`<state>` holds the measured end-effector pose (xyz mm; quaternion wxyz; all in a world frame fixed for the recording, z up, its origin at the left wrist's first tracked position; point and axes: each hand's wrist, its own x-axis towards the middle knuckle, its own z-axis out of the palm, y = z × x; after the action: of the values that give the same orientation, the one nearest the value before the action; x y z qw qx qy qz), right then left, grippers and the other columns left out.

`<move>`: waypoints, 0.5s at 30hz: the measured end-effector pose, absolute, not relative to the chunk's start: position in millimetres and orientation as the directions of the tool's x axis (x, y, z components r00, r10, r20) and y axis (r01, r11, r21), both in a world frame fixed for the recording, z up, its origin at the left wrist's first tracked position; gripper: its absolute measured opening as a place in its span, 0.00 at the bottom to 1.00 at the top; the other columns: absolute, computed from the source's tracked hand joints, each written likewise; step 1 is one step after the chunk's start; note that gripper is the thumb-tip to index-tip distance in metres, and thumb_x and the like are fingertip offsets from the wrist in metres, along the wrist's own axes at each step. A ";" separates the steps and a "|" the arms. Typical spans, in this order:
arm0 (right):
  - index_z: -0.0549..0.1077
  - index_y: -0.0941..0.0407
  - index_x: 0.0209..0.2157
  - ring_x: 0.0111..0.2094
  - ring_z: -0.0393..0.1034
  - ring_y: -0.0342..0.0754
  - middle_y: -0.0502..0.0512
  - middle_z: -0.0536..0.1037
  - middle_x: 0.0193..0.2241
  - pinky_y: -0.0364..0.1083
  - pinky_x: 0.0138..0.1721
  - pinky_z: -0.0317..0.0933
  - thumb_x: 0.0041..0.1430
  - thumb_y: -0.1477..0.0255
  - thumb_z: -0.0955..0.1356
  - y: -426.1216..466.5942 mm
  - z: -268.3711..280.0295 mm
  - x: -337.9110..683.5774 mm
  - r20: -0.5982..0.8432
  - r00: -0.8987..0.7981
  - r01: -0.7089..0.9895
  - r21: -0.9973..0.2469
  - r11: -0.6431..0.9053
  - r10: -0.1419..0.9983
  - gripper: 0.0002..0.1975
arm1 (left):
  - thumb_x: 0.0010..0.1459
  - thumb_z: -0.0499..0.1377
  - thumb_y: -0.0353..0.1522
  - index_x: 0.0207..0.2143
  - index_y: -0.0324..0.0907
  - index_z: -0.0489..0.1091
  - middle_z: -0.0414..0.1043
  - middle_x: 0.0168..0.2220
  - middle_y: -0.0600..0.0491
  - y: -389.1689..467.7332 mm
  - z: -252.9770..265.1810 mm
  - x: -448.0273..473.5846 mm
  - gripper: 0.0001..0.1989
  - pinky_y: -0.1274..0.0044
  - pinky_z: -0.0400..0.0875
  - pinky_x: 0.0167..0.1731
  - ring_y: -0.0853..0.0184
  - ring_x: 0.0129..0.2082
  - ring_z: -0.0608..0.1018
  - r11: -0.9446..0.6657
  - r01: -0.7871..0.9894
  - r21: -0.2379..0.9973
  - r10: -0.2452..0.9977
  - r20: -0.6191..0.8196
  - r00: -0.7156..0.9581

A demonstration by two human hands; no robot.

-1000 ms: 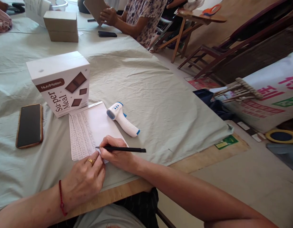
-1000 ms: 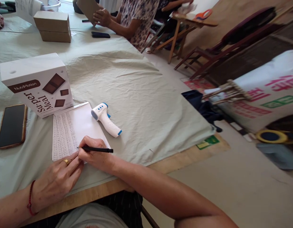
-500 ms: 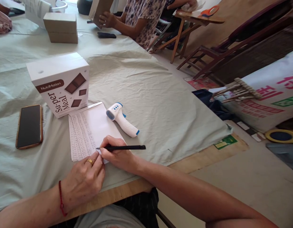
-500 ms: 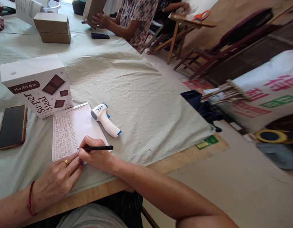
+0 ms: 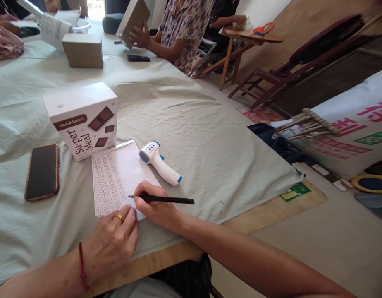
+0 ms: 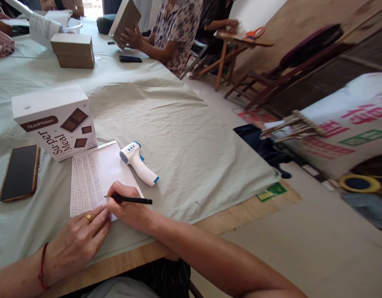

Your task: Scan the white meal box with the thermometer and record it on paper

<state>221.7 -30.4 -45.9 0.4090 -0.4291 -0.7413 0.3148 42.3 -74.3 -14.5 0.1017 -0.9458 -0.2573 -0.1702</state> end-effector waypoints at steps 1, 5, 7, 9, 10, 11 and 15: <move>0.67 0.54 0.31 0.25 0.65 0.41 0.47 0.70 0.24 0.41 0.29 0.64 0.59 0.78 0.62 -27.6 -45.8 223.7 0.388 -0.320 0.379 -0.784 0.492 0.864 0.06 | 0.65 0.46 0.21 0.40 0.32 0.75 0.79 0.43 0.42 -74.2 -14.6 41.9 0.17 0.73 0.76 0.42 0.61 0.45 0.80 -0.844 0.524 -0.109 0.454 0.374 0.809; 0.69 0.55 0.48 0.38 0.70 0.47 0.56 0.74 0.38 0.46 0.39 0.68 0.66 0.80 0.58 -6.6 -39.0 235.7 0.427 -0.574 0.497 -0.495 0.712 0.698 0.14 | 0.64 0.46 0.20 0.38 0.33 0.75 0.79 0.43 0.42 -72.0 -15.7 40.1 0.16 0.74 0.77 0.40 0.61 0.44 0.81 -0.847 0.517 -0.125 0.445 0.369 0.816; 0.69 0.57 0.49 0.41 0.69 0.50 0.60 0.73 0.40 0.49 0.42 0.68 0.66 0.81 0.58 6.4 -32.2 241.3 0.311 -0.689 0.577 -0.310 0.756 0.654 0.15 | 0.63 0.47 0.20 0.38 0.33 0.74 0.79 0.43 0.42 -70.6 -16.5 39.6 0.16 0.74 0.77 0.40 0.61 0.44 0.80 -0.854 0.507 -0.115 0.435 0.375 0.818; 0.70 0.59 0.48 0.40 0.68 0.51 0.62 0.73 0.40 0.51 0.44 0.68 0.67 0.81 0.59 17.0 -25.9 245.2 0.212 -0.744 0.611 -0.170 0.773 0.634 0.13 | 0.63 0.48 0.20 0.38 0.34 0.74 0.78 0.43 0.43 -69.9 -16.6 40.1 0.14 0.74 0.77 0.40 0.61 0.45 0.80 -0.859 0.501 -0.102 0.430 0.385 0.816; 0.71 0.59 0.47 0.40 0.68 0.52 0.62 0.73 0.40 0.51 0.44 0.68 0.67 0.81 0.59 20.6 -23.6 246.6 0.181 -0.755 0.618 -0.124 0.777 0.630 0.13 | 0.63 0.49 0.20 0.38 0.34 0.73 0.78 0.42 0.43 -69.5 -16.2 40.6 0.13 0.74 0.77 0.40 0.60 0.44 0.80 -0.863 0.497 -0.090 0.427 0.395 0.814; 0.71 0.59 0.47 0.39 0.67 0.52 0.62 0.73 0.40 0.52 0.43 0.68 0.67 0.81 0.59 23.0 -22.1 247.9 0.165 -0.760 0.622 -0.093 0.777 0.628 0.13 | 0.63 0.49 0.21 0.36 0.36 0.72 0.78 0.39 0.44 -68.9 -15.2 41.0 0.12 0.74 0.76 0.37 0.61 0.42 0.80 -0.870 0.489 -0.061 0.424 0.412 0.807; 0.71 0.59 0.49 0.40 0.66 0.52 0.62 0.72 0.41 0.52 0.44 0.68 0.68 0.80 0.59 22.6 -23.1 253.0 0.194 -0.760 0.622 -0.059 0.780 0.621 0.14 | 0.64 0.54 0.24 0.29 0.42 0.62 0.69 0.27 0.55 -54.4 -9.9 32.7 0.10 0.77 0.69 0.25 0.69 0.27 0.73 -0.832 0.476 0.285 0.546 0.570 0.614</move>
<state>253.0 22.6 -23.1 0.1016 -0.3313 -0.9380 -0.0044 32.7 -54.4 -9.9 -0.0528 -0.8967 -0.2849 -0.3346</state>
